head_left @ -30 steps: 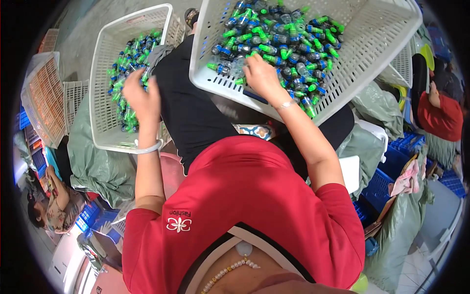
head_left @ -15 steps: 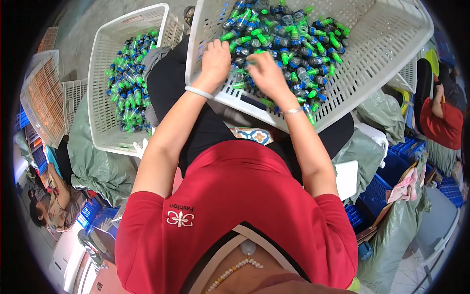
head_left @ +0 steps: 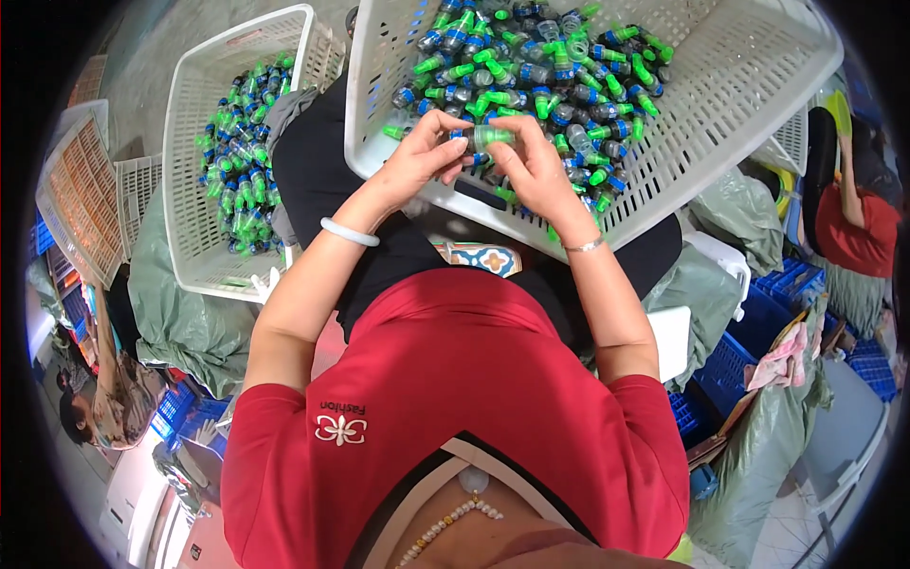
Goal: Sorting small green and blue plastic components into baskets and bags.
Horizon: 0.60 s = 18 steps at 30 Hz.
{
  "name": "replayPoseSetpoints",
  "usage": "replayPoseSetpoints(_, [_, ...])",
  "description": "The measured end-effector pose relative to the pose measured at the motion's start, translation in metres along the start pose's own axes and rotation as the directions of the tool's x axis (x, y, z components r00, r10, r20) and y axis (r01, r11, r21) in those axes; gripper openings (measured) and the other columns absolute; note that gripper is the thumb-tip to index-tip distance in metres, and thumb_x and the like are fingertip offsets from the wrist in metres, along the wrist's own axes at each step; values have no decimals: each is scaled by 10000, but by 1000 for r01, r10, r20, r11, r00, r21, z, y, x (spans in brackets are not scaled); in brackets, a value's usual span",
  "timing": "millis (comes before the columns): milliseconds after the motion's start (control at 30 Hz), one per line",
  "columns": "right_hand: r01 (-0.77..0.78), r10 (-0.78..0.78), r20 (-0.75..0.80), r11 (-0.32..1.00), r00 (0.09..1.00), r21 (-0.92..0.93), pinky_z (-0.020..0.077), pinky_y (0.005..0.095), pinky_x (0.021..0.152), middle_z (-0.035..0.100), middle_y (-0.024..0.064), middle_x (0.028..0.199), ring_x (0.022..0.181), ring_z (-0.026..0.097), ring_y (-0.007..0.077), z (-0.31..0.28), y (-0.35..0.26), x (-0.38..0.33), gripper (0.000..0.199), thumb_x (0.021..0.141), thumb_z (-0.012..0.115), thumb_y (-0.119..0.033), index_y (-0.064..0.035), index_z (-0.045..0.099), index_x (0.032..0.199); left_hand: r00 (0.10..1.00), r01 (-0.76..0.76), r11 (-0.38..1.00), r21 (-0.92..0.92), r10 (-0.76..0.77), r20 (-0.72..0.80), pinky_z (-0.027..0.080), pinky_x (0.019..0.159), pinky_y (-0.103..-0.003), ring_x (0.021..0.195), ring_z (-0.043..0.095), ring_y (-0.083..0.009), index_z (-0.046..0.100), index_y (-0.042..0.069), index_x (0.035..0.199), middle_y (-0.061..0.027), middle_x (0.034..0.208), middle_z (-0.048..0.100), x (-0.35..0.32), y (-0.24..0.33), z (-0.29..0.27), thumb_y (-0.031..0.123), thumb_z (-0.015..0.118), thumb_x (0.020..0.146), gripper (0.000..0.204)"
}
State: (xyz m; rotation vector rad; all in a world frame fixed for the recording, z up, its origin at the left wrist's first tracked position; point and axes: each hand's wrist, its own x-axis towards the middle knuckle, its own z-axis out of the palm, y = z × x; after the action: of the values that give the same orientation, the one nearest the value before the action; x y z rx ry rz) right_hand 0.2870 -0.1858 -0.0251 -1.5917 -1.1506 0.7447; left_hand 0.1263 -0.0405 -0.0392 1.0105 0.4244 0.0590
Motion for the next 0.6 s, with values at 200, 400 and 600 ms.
replayPoseSetpoints(200, [190, -184, 57, 971, 981, -147, 490, 250, 568, 606, 69, 860, 648, 602, 119, -4, -14, -11, 299, 911, 631, -149, -53, 530, 1175, 980, -196, 924, 327, 174, 97, 464, 651, -300, 746, 524, -127, 454, 32, 1191, -76, 1003, 514, -11, -1, 21, 97, 557, 944, 276])
replayPoseSetpoints(400, [-498, 400, 307, 772, 864, 396, 411, 244, 458, 606, 41, 662, 513, 551, 108, -3, -14, -17, 314, 918, 632, -319, -38, 563, 1042, 815, -528, 349, 774, 464, 346, 476, 696, -391, 833, 571, -320, 462, 21, 1191, -171, 999, 510, -14, 13, 26, 43, 614, 858, 367])
replayPoseSetpoints(600, [-765, 443, 626, 302, 641, 569, 365, 232, 399, 574, 17, 579, 429, 482, 81, 5, -14, -11, 388, 956, 552, -414, -28, 564, 993, 828, -456, 124, 881, 423, 369, 478, 731, -408, 894, 570, -381, 471, 24, 1201, -192, 1050, 521, -37, 4, 20, 21, 640, 806, 430])
